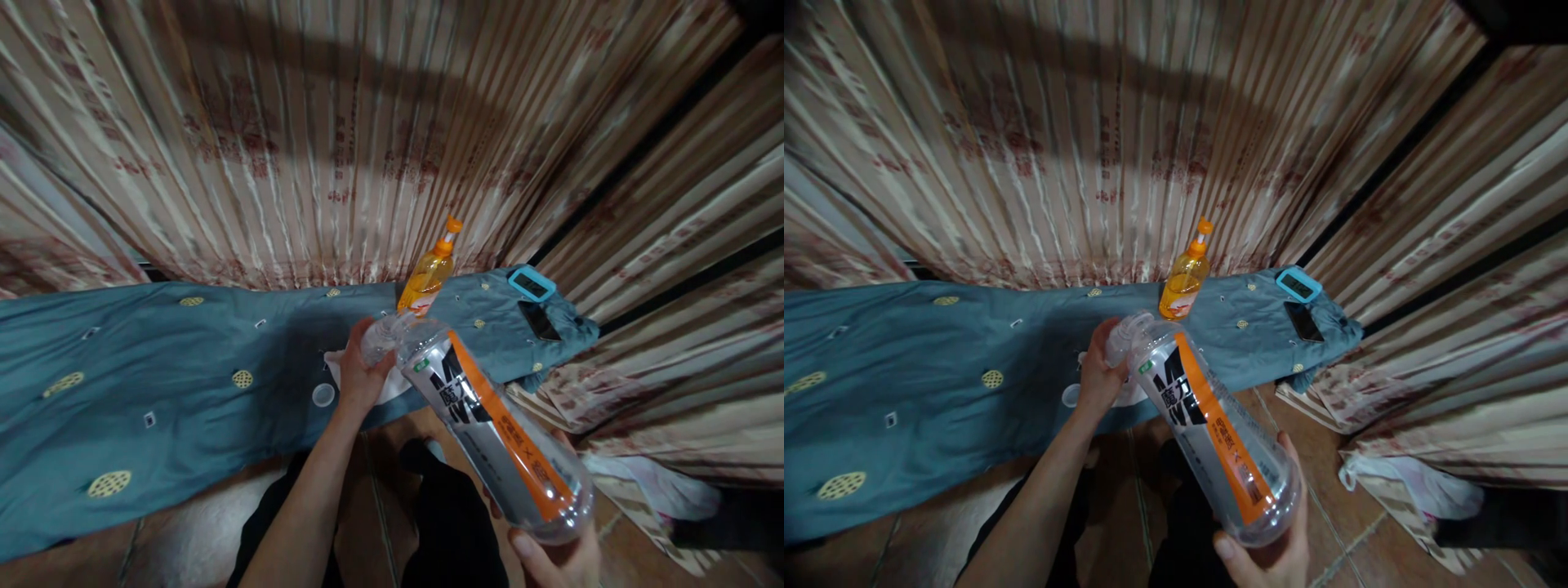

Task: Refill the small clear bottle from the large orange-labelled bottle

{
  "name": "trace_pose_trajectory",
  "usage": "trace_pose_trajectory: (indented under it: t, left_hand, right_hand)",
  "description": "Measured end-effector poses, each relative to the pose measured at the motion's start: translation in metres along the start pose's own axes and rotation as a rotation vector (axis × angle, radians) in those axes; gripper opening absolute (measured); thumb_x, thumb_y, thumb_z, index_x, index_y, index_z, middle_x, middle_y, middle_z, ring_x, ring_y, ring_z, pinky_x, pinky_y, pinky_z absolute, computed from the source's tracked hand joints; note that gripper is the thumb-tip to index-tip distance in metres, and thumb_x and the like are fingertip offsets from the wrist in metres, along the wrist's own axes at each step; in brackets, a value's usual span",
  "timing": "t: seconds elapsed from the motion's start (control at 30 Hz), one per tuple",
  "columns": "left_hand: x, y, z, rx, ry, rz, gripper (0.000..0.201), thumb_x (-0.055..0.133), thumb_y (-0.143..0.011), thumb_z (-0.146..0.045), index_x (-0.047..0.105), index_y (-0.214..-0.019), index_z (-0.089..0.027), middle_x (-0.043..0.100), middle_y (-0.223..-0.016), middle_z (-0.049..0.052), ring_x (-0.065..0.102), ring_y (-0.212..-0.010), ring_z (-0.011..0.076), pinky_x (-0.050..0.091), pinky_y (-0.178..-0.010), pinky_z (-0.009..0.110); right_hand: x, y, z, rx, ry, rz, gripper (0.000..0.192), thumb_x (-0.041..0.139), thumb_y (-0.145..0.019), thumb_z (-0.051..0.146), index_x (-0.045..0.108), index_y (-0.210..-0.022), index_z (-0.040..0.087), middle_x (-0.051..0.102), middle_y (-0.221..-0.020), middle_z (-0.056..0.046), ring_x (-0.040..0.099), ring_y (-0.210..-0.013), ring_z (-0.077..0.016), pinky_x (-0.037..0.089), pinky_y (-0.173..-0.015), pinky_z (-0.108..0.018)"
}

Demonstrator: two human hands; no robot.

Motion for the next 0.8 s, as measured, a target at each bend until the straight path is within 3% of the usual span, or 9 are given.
trace_pose_trajectory:
  t: [0.07,0.17,0.47,0.63,0.8]
  left_hand:
    - [0.000,-0.001,0.001,0.008,0.000,0.004,0.055,0.071,-0.067,-0.029,0.054,-0.119,-0.020,0.065,-0.118,0.008,0.063,-0.107,0.0257,0.050,-0.095,0.041]
    - [0.000,-0.001,0.000,0.024,-0.009,0.008,0.053,0.071,-0.069,-0.031,0.055,-0.118,-0.020,0.065,-0.118,0.008,0.063,-0.107,0.0255,0.049,-0.096,0.041]
    - [0.000,-0.003,-0.004,0.052,-0.021,0.002,0.052,0.070,-0.068,-0.032,0.056,-0.116,-0.020,0.068,-0.113,0.007,0.065,-0.103,0.0241,0.051,-0.092,0.039]
    - [0.001,-0.003,-0.003,0.023,-0.016,0.019,0.051,0.070,-0.067,-0.031,0.055,-0.115,-0.021,0.069,-0.110,0.006,0.066,-0.098,0.0234,0.053,-0.087,0.037]
    - [0.001,-0.002,-0.004,0.022,-0.009,0.011,0.050,0.070,-0.067,-0.030,0.056,-0.114,-0.020,0.069,-0.109,0.006,0.066,-0.098,0.0236,0.053,-0.088,0.037]
  right_hand:
    - [0.001,-0.001,0.001,0.012,-0.025,0.007,0.103,0.079,-0.058,0.046,0.030,-0.145,0.019,0.031,-0.152,-0.015,0.035,-0.138,-0.0365,0.032,-0.110,-0.051]
    - [0.003,0.001,0.007,0.072,-0.106,-0.053,0.102,0.078,-0.059,0.050,0.029,-0.145,0.021,0.030,-0.152,-0.013,0.034,-0.138,-0.0351,0.025,-0.113,-0.053]
    - [0.003,0.000,0.010,0.063,-0.106,-0.086,0.102,0.079,-0.057,0.048,0.033,-0.142,0.018,0.034,-0.150,-0.014,0.036,-0.136,-0.0353,0.028,-0.112,-0.049]
    - [0.001,0.001,0.005,0.073,-0.135,-0.101,0.100,0.081,-0.052,0.041,0.039,-0.140,0.021,0.042,-0.145,-0.012,0.042,-0.132,-0.0351,0.038,-0.106,-0.040]
    - [0.003,0.002,0.002,0.092,-0.115,-0.067,0.098,0.080,-0.054,0.041,0.038,-0.141,0.022,0.041,-0.146,-0.012,0.043,-0.132,-0.0353,0.038,-0.107,-0.043]
Point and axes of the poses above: each hand's wrist, its own y-axis away from the middle knuckle, its own x-axis out of the palm, z = x × y, the point moved 7 cm from there along -y, towards the middle knuckle
